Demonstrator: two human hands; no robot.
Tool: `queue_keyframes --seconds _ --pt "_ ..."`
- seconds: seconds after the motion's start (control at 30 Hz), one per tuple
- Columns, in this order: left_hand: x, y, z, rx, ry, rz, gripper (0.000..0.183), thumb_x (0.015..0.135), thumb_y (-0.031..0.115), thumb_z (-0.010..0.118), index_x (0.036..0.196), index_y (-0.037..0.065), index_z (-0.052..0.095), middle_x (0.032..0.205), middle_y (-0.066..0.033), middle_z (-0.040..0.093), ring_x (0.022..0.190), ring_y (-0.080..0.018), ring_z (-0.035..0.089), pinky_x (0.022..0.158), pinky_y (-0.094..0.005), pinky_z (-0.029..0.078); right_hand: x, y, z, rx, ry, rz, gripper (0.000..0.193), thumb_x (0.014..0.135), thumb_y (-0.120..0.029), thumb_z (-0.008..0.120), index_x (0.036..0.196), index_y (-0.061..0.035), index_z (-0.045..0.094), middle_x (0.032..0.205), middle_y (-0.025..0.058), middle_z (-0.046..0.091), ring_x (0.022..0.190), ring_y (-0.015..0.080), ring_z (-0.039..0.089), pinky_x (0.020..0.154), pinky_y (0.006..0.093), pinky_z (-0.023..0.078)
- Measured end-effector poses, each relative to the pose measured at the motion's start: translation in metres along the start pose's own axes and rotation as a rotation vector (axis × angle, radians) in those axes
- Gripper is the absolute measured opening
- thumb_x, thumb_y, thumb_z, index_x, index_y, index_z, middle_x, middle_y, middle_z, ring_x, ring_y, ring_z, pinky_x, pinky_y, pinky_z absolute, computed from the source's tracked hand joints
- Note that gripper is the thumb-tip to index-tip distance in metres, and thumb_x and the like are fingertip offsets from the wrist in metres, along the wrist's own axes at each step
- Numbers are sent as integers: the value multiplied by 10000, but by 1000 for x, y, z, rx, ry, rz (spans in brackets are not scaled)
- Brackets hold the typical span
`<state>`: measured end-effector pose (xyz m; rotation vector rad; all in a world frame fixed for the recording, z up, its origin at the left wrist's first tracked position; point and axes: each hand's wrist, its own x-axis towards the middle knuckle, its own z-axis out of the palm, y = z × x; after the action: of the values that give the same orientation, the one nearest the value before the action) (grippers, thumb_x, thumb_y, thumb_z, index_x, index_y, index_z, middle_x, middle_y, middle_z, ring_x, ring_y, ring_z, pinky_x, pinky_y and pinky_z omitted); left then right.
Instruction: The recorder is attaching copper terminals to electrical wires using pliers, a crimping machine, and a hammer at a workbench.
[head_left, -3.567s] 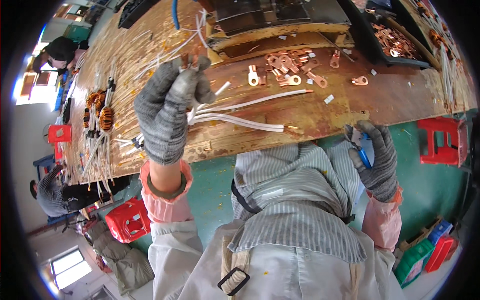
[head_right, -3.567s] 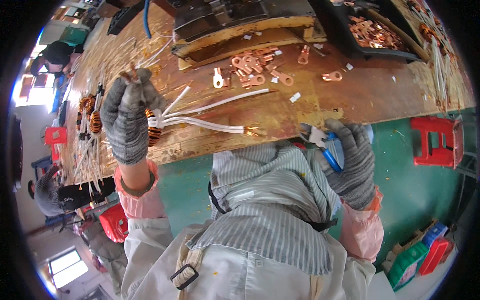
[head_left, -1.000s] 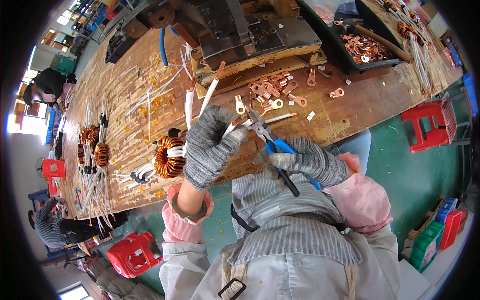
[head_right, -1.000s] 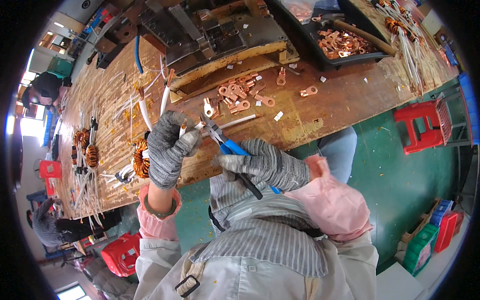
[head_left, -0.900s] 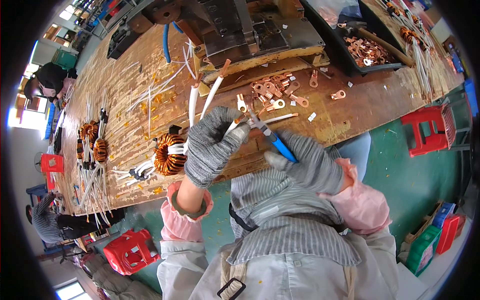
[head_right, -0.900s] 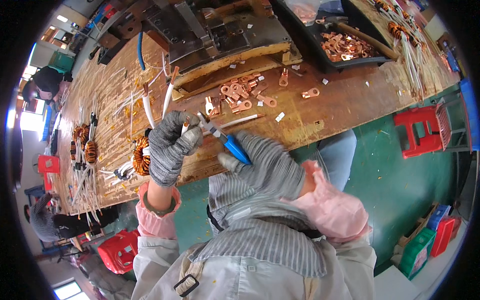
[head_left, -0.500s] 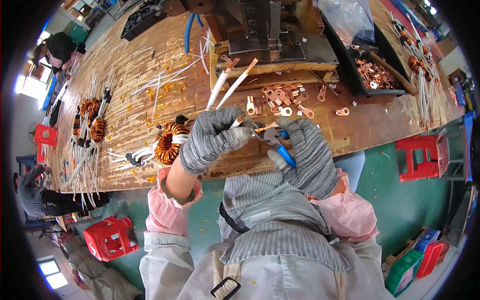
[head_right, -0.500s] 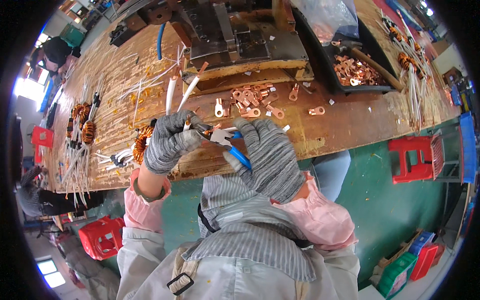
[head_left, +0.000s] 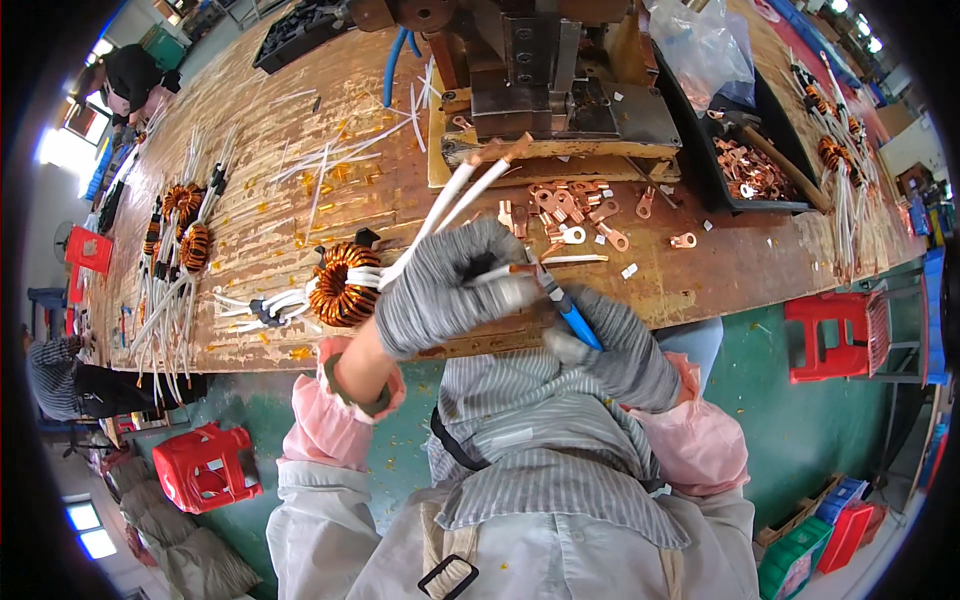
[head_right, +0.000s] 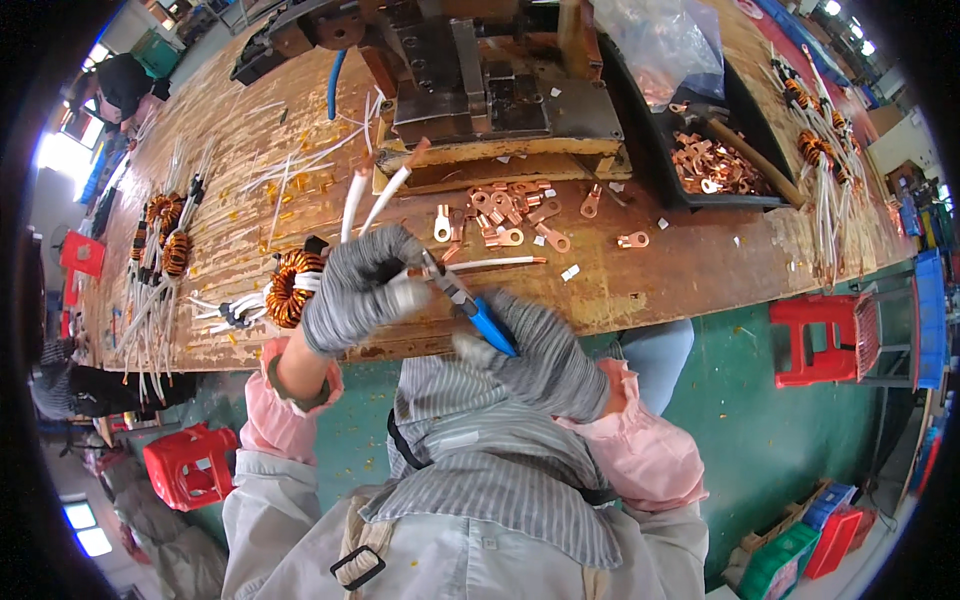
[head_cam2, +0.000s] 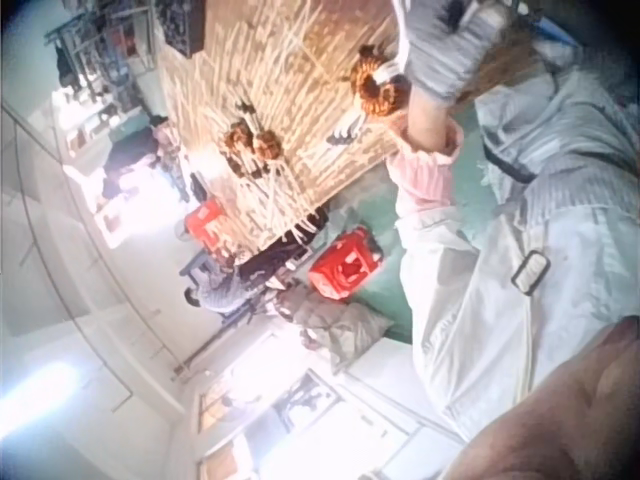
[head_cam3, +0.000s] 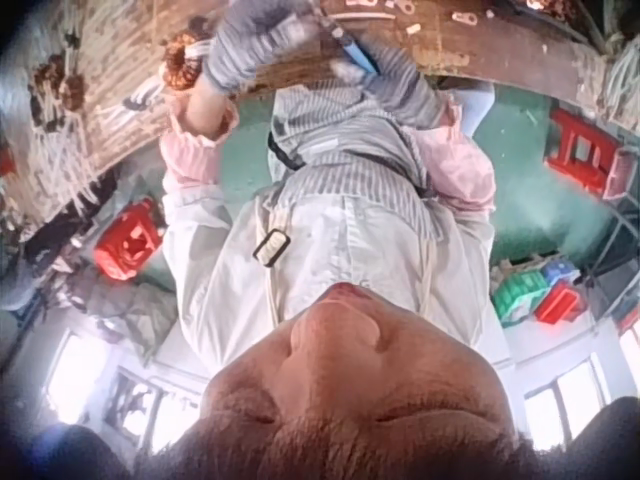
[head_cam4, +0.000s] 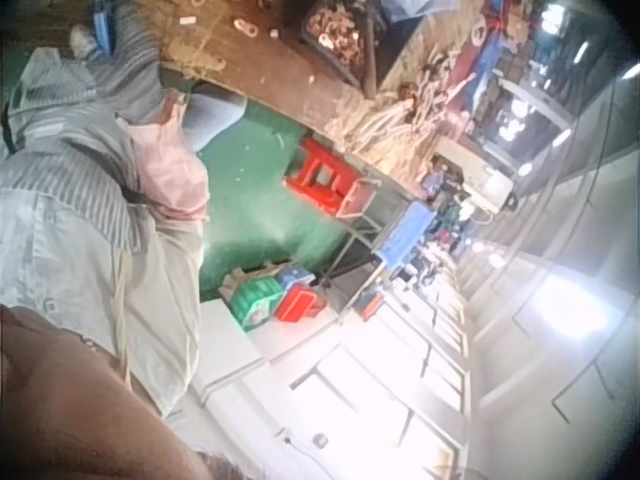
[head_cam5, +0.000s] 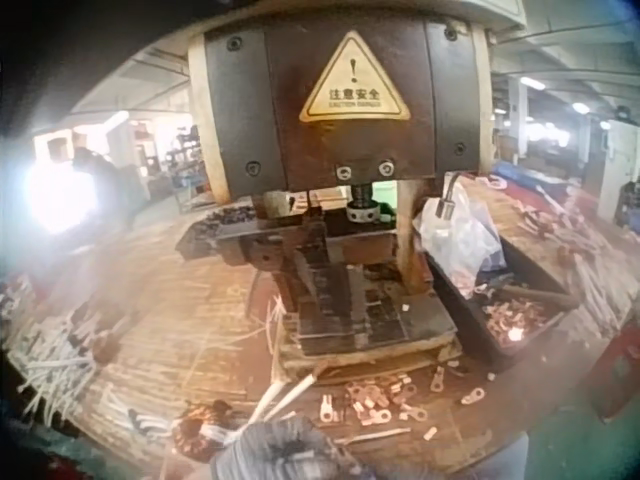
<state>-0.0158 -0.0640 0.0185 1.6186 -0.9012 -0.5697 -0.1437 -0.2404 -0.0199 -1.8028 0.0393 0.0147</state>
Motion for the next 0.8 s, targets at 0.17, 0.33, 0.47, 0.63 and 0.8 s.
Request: queue_keyframes --seconds 0.17,0.33,0.47,0.63,0.8 --pt "0 2 17 275 180 93 260 697 232 769 811 51 621 694 -22 564 631 -98 514 570 -243 430 6 1 4 -497 356 -396 414 764 -272 664 1079 -40 529 896 119 559 767 256 575 643 337 484" --pt "2 -7 28 506 376 98 275 653 232 796 732 62 595 617 21 526 560 -64 471 511 -211 385 -6 6 -34 685 810 -251 382 875 -270 556 1137 -3 475 844 25 530 693 116 512 601 257 450" --pt "8 -15 24 17 295 34 295 677 171 768 876 63 579 779 32 537 691 -57 485 627 -214 421 -22 10 -49 409 801 -228 316 901 -217 513 1154 -31 479 851 27 520 719 126 509 649 266 456" --pt "8 -23 15 -250 217 -17 258 765 64 653 991 56 528 892 8 527 802 -78 508 725 -224 436 -22 10 -23 -716 540 -297 506 741 -203 636 1183 -23 467 884 146 533 810 290 523 740 407 438" --pt "4 -29 14 -166 200 9 212 795 16 625 973 57 517 890 0 543 824 -84 535 746 -229 454 -9 3 -7 -809 394 -219 581 698 -236 649 1187 9 455 924 218 512 844 370 497 766 454 411"
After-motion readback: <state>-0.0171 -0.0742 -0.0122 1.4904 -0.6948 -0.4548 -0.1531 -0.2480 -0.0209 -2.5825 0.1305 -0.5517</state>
